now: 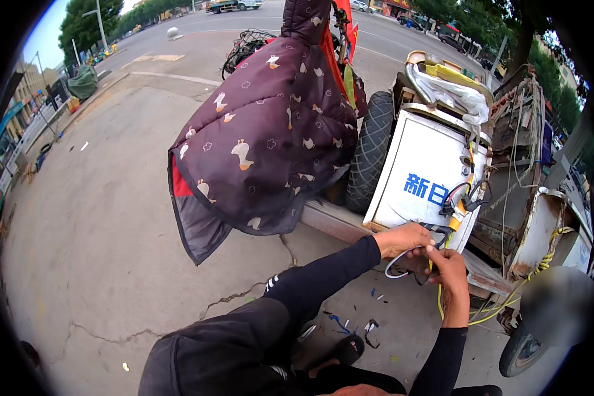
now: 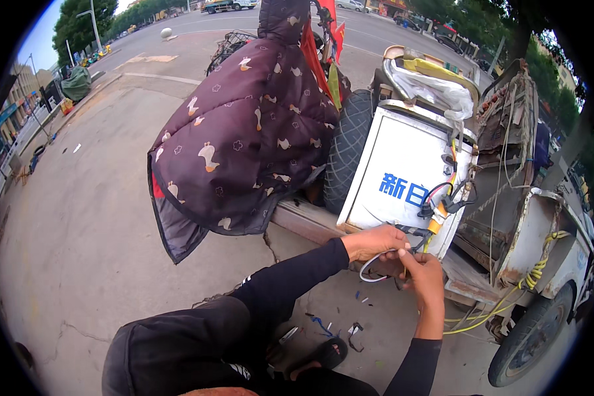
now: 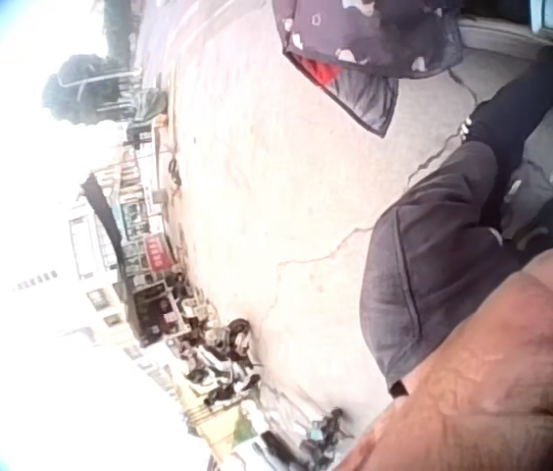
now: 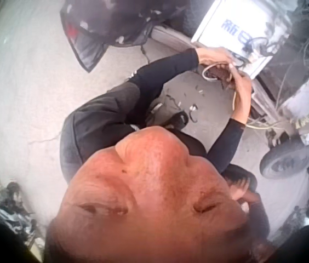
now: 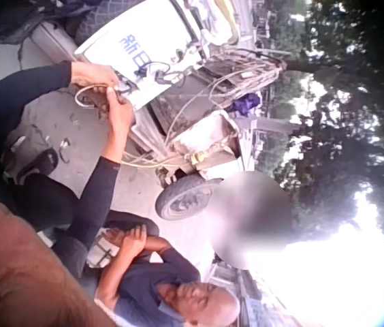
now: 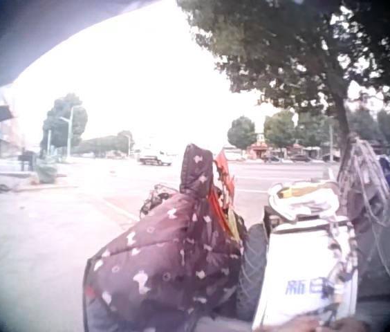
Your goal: The person sits on the ground and repairs wires on a three-wheeled vehicle. They use electrical tape to wrap and secure the wires, ensuring they are properly connected and insulated.
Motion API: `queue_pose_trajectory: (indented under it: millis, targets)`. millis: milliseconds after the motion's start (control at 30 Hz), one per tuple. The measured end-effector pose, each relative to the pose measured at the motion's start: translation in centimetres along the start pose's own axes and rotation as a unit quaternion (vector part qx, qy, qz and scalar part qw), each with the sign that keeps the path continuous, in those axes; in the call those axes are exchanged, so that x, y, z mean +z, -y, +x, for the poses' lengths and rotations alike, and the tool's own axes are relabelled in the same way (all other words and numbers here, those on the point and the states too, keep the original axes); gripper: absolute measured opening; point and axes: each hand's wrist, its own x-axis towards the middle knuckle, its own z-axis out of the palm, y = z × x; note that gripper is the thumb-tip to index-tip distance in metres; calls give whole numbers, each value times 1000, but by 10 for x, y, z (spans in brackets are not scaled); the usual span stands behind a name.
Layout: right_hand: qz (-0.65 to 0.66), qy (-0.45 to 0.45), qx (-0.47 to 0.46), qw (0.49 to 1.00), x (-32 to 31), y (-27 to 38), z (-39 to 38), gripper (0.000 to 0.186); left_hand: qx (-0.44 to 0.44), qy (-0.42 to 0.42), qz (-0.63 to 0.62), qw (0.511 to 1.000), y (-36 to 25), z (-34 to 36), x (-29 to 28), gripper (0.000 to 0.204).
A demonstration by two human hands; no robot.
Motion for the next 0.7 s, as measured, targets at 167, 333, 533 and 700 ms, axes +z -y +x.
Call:
queue_pose_trajectory:
  millis: [167,333,533,700]
  targets:
    - [85,151,28,984,-52,-12,102,64,-40,-14,-38,998,-6,80,-19,13]
    - [268,257,48,927,-117,-76,174,58,-65,-37,-48,996,8,163,10,16]
    - [470,222,51,853,-140,-136,211,51,-26,-39,28,999,27,212,34,13]
    - [525,199,69,825,-109,-149,240,51,10,-66,50,996,49,217,8,10]
